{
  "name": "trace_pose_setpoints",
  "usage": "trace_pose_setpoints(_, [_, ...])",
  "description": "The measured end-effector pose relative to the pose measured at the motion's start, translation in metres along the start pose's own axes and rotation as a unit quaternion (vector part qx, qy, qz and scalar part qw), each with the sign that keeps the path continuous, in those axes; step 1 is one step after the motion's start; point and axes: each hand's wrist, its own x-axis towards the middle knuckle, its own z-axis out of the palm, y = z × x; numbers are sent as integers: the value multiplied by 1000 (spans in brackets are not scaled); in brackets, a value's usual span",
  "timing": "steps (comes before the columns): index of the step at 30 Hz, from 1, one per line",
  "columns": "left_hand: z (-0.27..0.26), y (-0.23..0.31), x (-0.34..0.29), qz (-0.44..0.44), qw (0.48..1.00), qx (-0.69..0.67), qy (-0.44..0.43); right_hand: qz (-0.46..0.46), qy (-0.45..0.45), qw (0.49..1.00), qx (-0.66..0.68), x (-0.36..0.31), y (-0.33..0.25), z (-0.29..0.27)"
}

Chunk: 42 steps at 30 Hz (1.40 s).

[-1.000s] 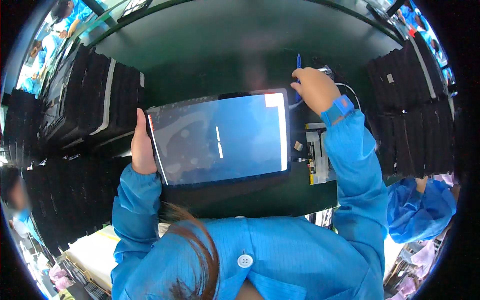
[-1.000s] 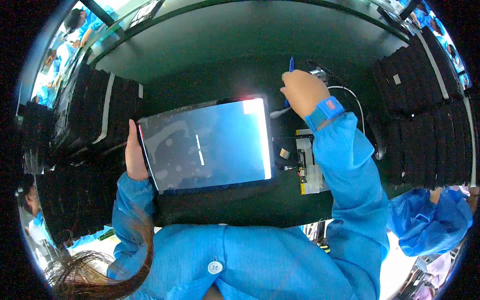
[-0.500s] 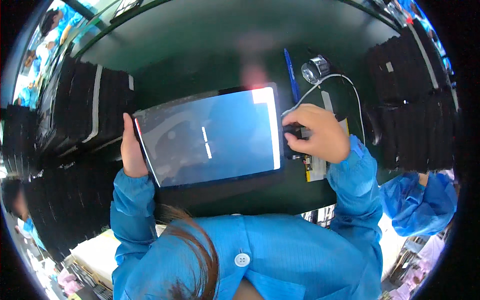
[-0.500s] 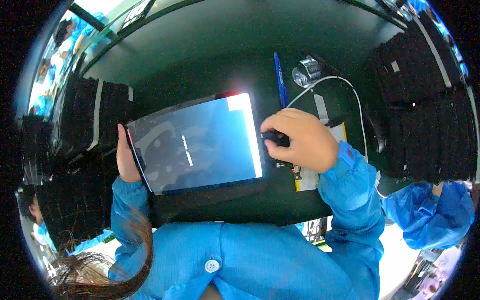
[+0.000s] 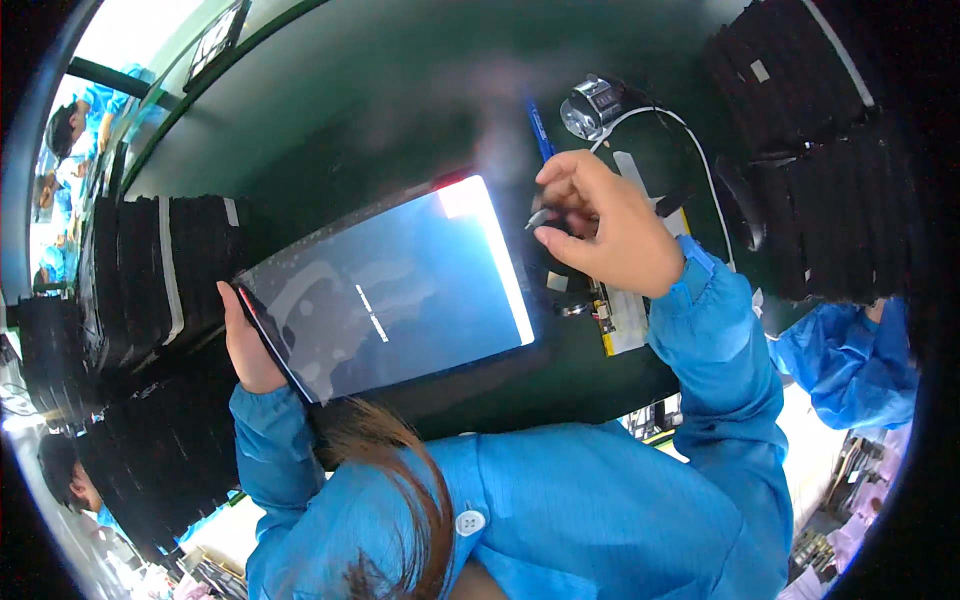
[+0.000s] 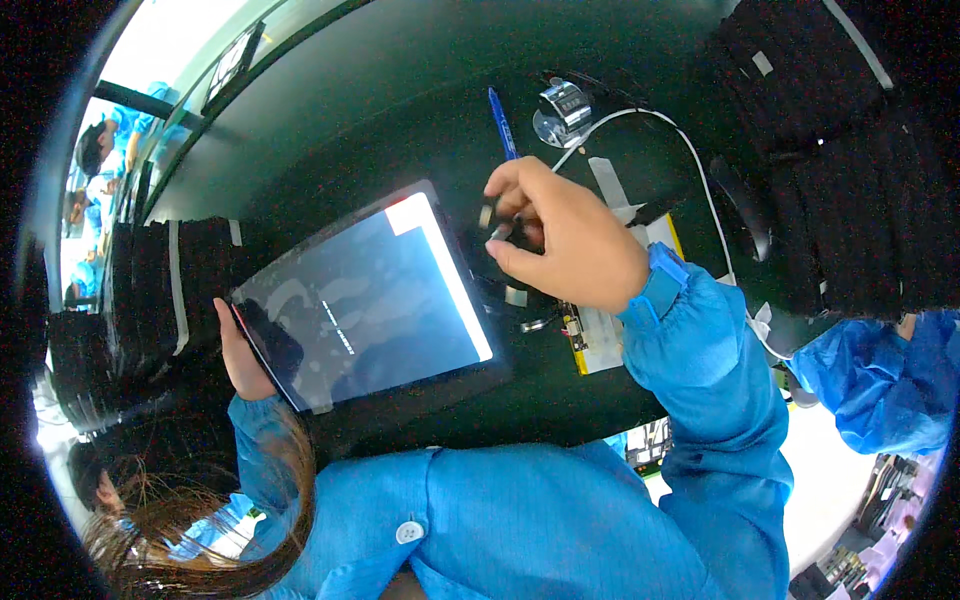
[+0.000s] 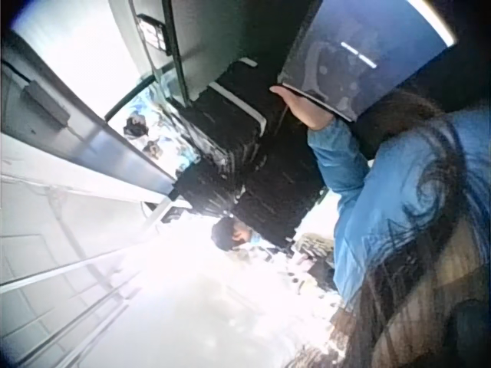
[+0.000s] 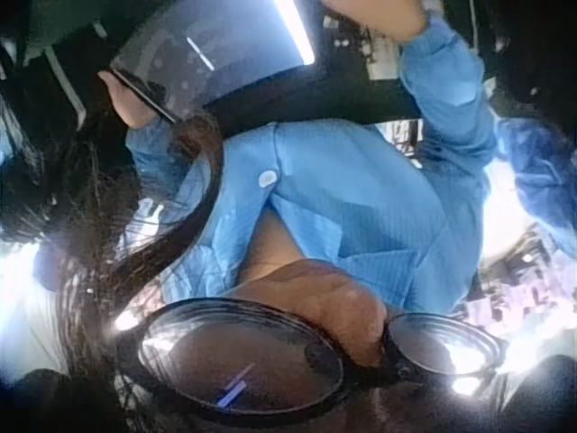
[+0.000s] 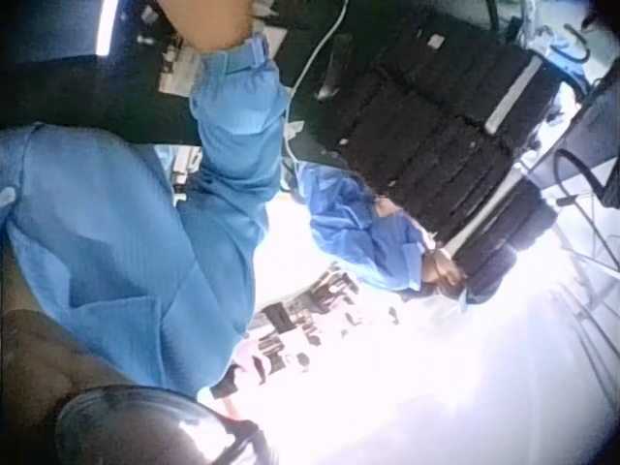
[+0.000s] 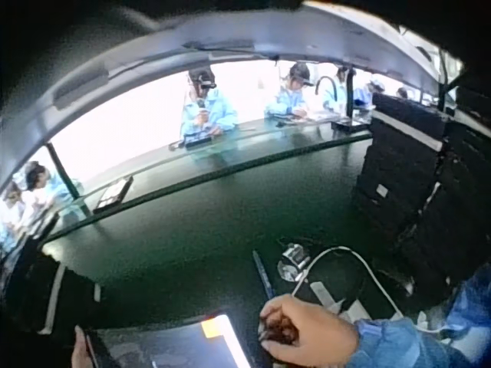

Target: Connecting components and performing screen functionality tests on tablet devices on an assembly line.

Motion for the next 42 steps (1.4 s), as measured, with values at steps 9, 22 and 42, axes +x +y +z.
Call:
trace_pose_setpoints(9, [0, -2, 2, 14, 998, 8, 53, 37, -133, 989, 52, -3, -7, -9])
trace_pose_setpoints(22, [-7, -1, 3, 0, 1000, -25, -14, 67, -177, 979, 76, 0, -13, -11])
trace_pose_setpoints(42, [8, -1, 1, -20, 997, -76, -4, -45, 165, 916, -362, -12, 7, -66])
